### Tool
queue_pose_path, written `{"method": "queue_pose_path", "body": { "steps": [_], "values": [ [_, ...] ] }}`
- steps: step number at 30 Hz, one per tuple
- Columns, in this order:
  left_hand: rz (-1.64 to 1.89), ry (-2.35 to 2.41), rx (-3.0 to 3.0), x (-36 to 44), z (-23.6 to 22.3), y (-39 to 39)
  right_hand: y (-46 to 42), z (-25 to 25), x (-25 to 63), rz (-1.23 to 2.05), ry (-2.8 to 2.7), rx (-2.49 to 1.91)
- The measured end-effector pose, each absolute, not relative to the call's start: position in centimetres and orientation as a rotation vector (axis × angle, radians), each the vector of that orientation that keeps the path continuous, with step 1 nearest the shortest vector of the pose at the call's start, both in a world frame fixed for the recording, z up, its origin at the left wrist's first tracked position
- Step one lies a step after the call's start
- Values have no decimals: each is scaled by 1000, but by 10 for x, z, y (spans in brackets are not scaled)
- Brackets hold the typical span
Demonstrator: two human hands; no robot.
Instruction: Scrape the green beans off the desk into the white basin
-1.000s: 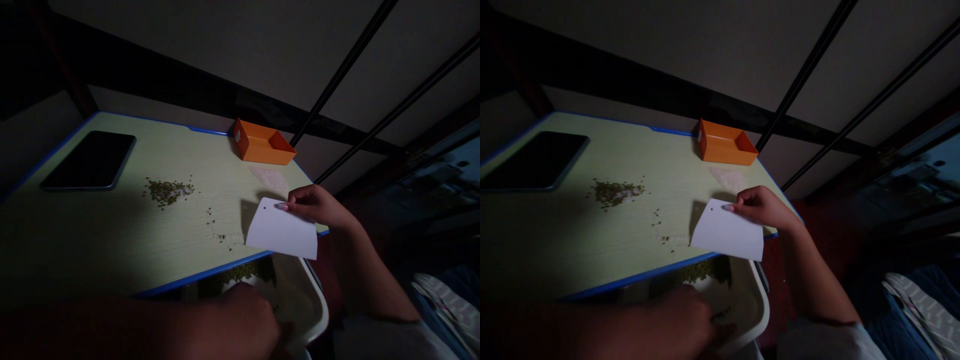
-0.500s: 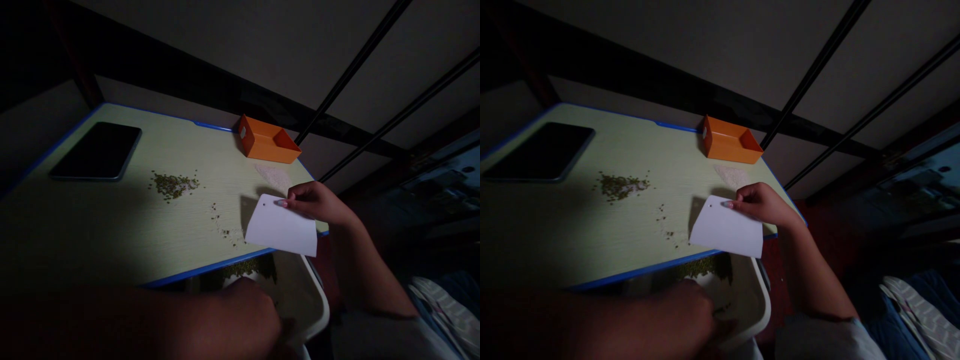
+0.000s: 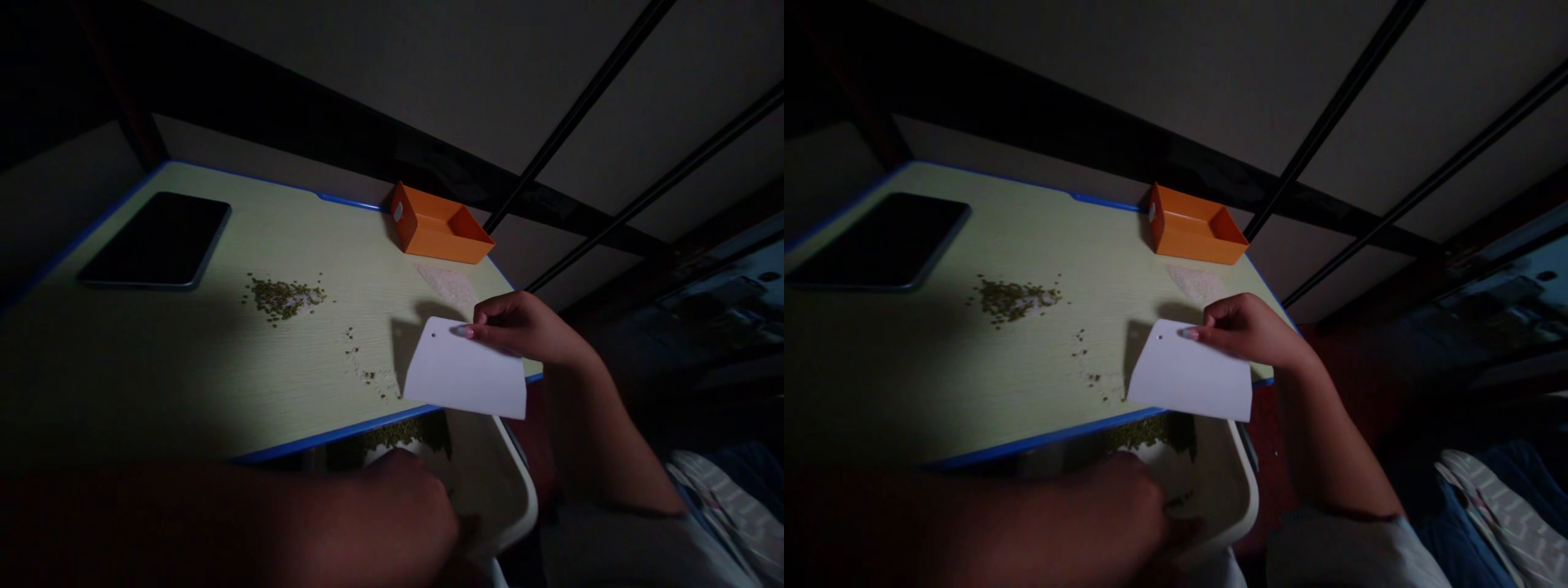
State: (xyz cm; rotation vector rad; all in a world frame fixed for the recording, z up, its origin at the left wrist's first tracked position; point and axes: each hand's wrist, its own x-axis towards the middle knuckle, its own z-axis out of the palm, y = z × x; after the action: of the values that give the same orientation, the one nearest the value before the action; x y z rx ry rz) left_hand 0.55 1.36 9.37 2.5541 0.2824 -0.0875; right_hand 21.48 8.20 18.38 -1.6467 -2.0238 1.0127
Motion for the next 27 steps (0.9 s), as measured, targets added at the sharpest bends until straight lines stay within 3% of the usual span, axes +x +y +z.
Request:
{"method": "queue_pose_path", "body": {
  "steps": [7,15,27],
  "values": [
    [-58,367,2495,6,94,11,86,180,215,942,-2059,-1684],
    [-369,98,2688,5,111,24,86,180,210,1007,-2083,-1639],
    [-321,101,2686,5,110,23,84,178,203,1041,-2042,-1613]
  ]
}}
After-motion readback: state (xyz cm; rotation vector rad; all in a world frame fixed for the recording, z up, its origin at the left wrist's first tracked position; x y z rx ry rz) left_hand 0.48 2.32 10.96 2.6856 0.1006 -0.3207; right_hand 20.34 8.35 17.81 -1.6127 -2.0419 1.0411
